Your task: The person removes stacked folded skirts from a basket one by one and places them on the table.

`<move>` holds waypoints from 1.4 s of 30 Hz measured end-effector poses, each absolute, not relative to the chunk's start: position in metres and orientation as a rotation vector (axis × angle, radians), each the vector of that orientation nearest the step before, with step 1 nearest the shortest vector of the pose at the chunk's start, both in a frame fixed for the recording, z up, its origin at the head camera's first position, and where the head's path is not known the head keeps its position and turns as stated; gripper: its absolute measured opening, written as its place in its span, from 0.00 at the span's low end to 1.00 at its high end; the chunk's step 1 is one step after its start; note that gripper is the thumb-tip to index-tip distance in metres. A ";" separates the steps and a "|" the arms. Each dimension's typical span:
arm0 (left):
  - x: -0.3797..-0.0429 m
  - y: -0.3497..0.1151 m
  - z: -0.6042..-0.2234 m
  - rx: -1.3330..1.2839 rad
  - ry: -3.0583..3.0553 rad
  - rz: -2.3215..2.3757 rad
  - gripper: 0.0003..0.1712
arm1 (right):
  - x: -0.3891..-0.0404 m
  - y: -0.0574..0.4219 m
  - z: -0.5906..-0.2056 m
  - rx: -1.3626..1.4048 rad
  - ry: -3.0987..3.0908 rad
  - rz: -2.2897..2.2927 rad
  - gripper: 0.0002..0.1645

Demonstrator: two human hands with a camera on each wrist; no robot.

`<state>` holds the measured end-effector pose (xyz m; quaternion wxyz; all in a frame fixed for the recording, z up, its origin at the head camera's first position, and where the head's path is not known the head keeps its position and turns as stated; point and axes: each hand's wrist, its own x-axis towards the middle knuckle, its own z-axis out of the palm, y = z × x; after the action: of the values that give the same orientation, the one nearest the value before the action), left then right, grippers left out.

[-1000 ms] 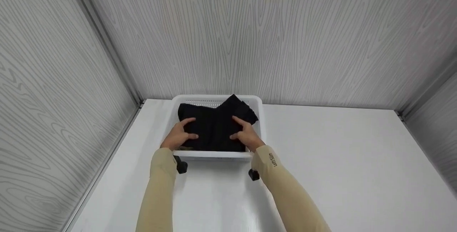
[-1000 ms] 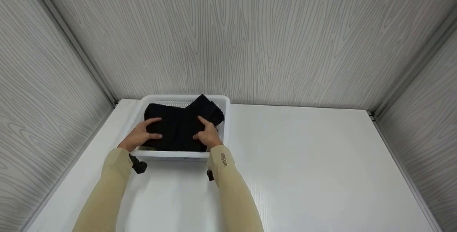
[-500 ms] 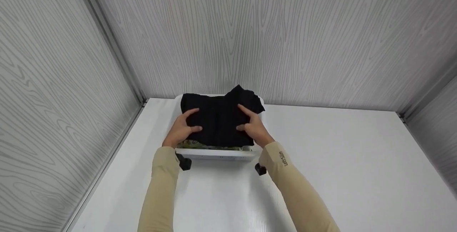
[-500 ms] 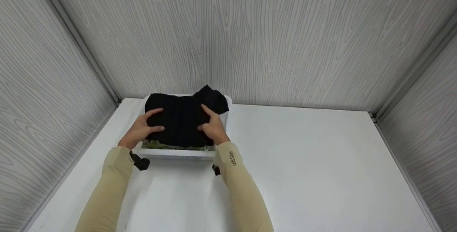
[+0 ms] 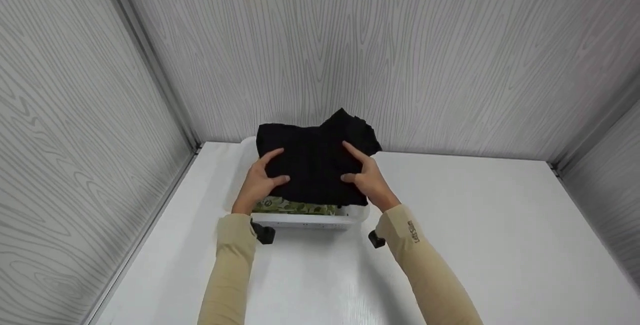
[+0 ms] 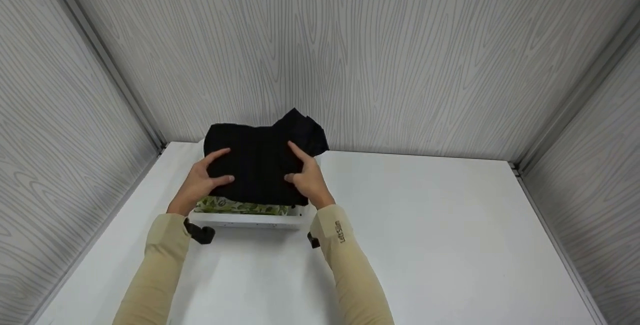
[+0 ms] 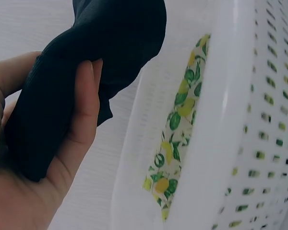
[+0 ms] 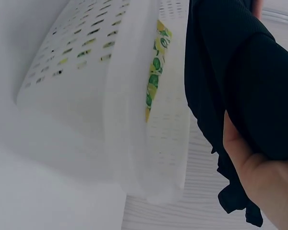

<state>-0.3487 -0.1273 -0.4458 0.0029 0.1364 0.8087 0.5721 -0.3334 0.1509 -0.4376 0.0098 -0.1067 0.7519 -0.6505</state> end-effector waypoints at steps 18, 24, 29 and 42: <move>-0.336 -0.101 -0.446 0.470 2.535 1.859 0.42 | -0.319 0.181 -0.436 -0.394 2.383 -2.041 0.52; -0.333 -0.086 -0.448 0.485 2.523 1.867 0.42 | -0.314 0.199 -0.437 -0.394 2.416 -2.016 0.52; -0.333 -0.071 -0.448 0.513 2.517 1.882 0.41 | -0.310 0.213 -0.436 -0.392 2.439 -2.021 0.53; -0.335 -0.034 -0.449 0.623 2.468 1.930 0.40 | -0.299 0.249 -0.437 -0.342 2.508 -2.032 0.53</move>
<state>-0.3353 -0.0342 -0.4493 -0.0264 0.1948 0.7723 0.6041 -0.2994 0.2491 -0.4370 -0.0522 -0.1051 0.7717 -0.6251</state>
